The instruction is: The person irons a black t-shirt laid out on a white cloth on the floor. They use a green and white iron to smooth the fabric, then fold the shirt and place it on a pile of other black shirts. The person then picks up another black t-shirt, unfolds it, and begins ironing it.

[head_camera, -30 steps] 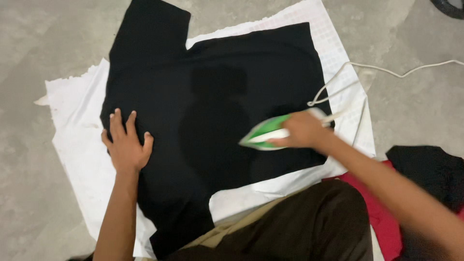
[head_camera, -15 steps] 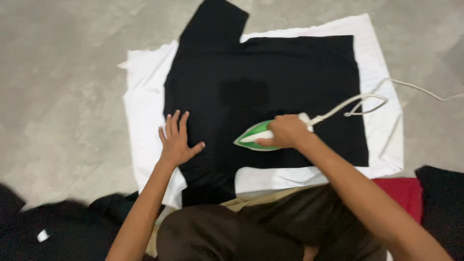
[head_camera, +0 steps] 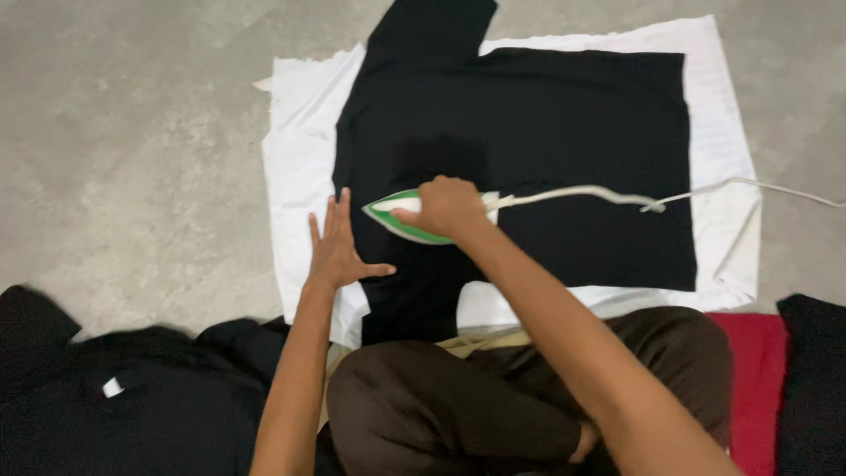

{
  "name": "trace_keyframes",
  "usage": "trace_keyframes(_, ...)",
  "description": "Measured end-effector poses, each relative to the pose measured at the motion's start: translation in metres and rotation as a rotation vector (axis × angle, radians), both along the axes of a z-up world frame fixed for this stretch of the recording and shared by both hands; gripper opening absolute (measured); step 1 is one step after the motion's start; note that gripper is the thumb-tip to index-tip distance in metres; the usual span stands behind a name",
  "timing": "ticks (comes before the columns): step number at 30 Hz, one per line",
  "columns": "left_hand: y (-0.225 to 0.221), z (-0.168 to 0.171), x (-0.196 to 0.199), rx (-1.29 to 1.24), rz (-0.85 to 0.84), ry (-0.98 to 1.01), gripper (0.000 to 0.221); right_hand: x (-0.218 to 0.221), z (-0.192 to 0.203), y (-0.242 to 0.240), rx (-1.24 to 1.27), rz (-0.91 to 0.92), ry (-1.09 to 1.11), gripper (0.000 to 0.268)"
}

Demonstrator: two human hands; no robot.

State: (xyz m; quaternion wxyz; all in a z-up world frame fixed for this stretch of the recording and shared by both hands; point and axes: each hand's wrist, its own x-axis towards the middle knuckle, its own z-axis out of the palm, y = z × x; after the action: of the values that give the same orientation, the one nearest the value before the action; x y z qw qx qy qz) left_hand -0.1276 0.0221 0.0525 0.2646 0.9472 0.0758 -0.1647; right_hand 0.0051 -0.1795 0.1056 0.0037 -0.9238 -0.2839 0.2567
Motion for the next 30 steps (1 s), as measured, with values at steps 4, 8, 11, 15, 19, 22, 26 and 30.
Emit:
trace_keyframes(4,-0.003,0.002,-0.001,-0.05,0.019,-0.024,0.169,-0.013,-0.009,-0.005,0.102,0.089,-0.01,0.081)
trace_keyframes(8,-0.004,0.004,0.002,0.013,0.001,0.006,0.163,-0.017,-0.008,-0.041,0.152,0.034,-0.033,0.079)
trace_keyframes(11,-0.004,0.006,0.005,0.058,-0.018,0.053,0.158,-0.017,0.008,-0.125,0.071,0.035,-0.043,0.08)
trace_keyframes(15,-0.006,0.001,0.011,0.109,-0.031,0.112,0.158,-0.016,0.015,-0.283,0.015,-0.087,-0.081,0.074)
trace_keyframes(19,-0.008,0.004,0.011,0.137,-0.006,0.17,0.158,-0.015,0.027,-0.373,-0.25,-0.168,0.022,0.076)
trace_keyframes(22,-0.019,0.014,0.018,0.168,-0.011,0.159,0.158,-0.014,0.03,-0.365,-0.308,-0.163,0.053,0.075)
trace_keyframes(26,-0.032,-0.001,0.018,-0.093,-0.005,-0.087,0.153,-0.018,0.018,-0.29,-0.186,-0.037,-0.013,0.083)
trace_keyframes(30,-0.04,-0.012,0.014,0.033,-0.058,0.07,0.162,-0.024,0.009,-0.183,-0.114,0.092,-0.022,0.085)
